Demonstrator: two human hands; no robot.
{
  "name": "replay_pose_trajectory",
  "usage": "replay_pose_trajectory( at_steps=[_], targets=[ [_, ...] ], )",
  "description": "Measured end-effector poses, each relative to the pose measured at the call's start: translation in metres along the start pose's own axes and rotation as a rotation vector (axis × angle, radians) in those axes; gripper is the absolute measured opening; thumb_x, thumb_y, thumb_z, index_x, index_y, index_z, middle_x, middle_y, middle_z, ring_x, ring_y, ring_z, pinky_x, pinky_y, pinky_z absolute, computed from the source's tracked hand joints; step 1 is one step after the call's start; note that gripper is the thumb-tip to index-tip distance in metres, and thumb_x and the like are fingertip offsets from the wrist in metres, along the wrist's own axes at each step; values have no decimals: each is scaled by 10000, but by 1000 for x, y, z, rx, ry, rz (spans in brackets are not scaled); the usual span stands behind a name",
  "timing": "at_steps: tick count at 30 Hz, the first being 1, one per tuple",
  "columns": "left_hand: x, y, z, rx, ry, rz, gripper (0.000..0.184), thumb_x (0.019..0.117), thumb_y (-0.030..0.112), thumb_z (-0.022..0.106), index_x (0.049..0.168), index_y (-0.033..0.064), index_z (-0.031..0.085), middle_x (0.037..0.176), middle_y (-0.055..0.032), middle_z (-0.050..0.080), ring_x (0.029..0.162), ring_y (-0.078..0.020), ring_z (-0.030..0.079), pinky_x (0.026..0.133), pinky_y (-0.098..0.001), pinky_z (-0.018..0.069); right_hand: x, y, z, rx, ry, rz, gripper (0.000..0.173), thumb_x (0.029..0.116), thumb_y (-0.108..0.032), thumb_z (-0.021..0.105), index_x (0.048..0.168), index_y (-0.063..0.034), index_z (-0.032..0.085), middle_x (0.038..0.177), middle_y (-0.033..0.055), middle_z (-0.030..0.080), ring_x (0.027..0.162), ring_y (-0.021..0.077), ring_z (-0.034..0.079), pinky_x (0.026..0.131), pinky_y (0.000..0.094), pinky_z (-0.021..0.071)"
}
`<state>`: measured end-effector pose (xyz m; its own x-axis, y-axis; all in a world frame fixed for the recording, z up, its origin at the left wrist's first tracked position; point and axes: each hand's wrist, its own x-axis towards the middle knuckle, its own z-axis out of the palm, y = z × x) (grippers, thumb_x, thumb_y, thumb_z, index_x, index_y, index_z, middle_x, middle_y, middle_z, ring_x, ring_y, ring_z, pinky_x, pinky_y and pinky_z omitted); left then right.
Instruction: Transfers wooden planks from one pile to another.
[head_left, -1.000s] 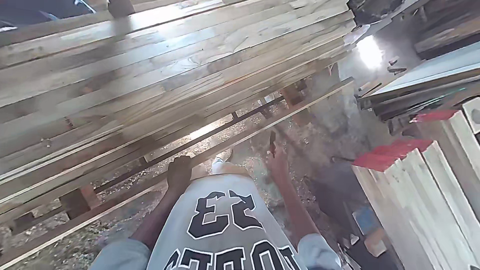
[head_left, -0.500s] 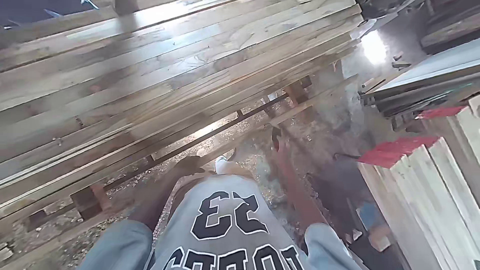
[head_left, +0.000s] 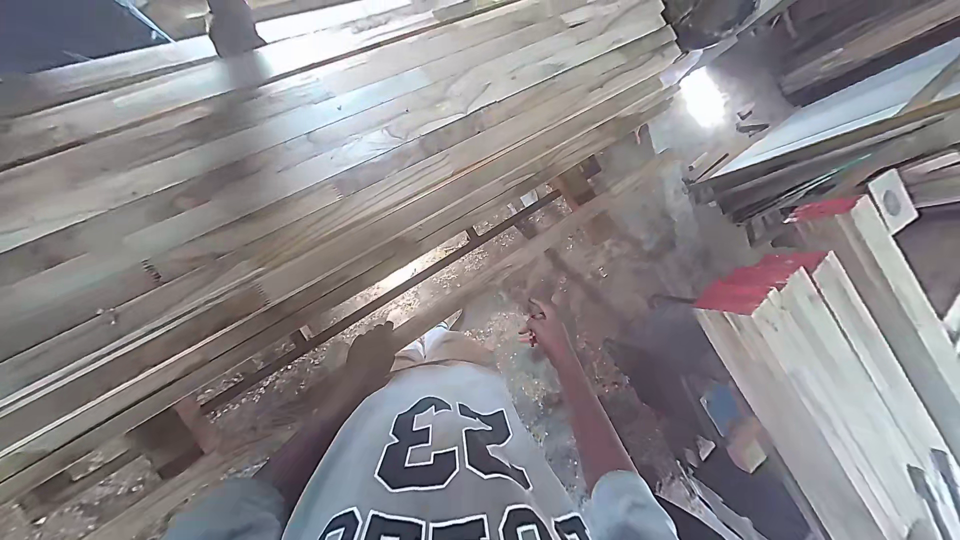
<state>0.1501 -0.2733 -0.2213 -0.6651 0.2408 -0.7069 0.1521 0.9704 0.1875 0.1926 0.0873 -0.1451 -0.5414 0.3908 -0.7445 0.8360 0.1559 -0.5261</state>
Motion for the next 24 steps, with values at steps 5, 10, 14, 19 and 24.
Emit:
replay_pose_trajectory(
  at_steps=[5,10,14,19,24],
  targets=[
    [10,-11,-9,-140,-156,36,667,872,378,741,1438,130,489,1264,-196,661,1141,-417,663,903,-654,541,43,7,1,-356,252,-216,561,1037,-165,553,1575,-107,404,1423,228,571,1166,342,664,983,490,560],
    [19,-26,-21,-293,-354,154,799,789,480,870,1412,97,551,1187,-198,697,1075,-369,687,941,-591,541,57,3,20,-748,212,-141,622,1012,-150,563,1597,-157,351,1499,289,450,1228,430,607,1005,541,531],
    [18,-29,-17,-521,-398,58,593,813,302,879,1306,89,628,1064,-158,737,831,-294,738,793,-517,612,38,14,1,-729,226,-102,659,1002,-166,566,1616,-190,327,1430,304,519,1214,452,610,996,582,521],
    [19,-27,-7,-285,-293,88,670,809,421,837,1341,89,603,1158,-218,698,1040,-394,698,916,-637,541,49,-57,-29,-538,115,-106,491,986,-184,635,1450,-49,547,1255,221,667,1036,323,714,924,498,586],
    [19,-29,-3,-221,-245,91,651,805,453,798,1321,106,606,1156,-226,694,1110,-431,666,914,-672,520,13,-64,33,-509,4,-45,407,971,-144,638,1349,7,621,1147,204,701,937,255,717,880,432,583]
  ],
)
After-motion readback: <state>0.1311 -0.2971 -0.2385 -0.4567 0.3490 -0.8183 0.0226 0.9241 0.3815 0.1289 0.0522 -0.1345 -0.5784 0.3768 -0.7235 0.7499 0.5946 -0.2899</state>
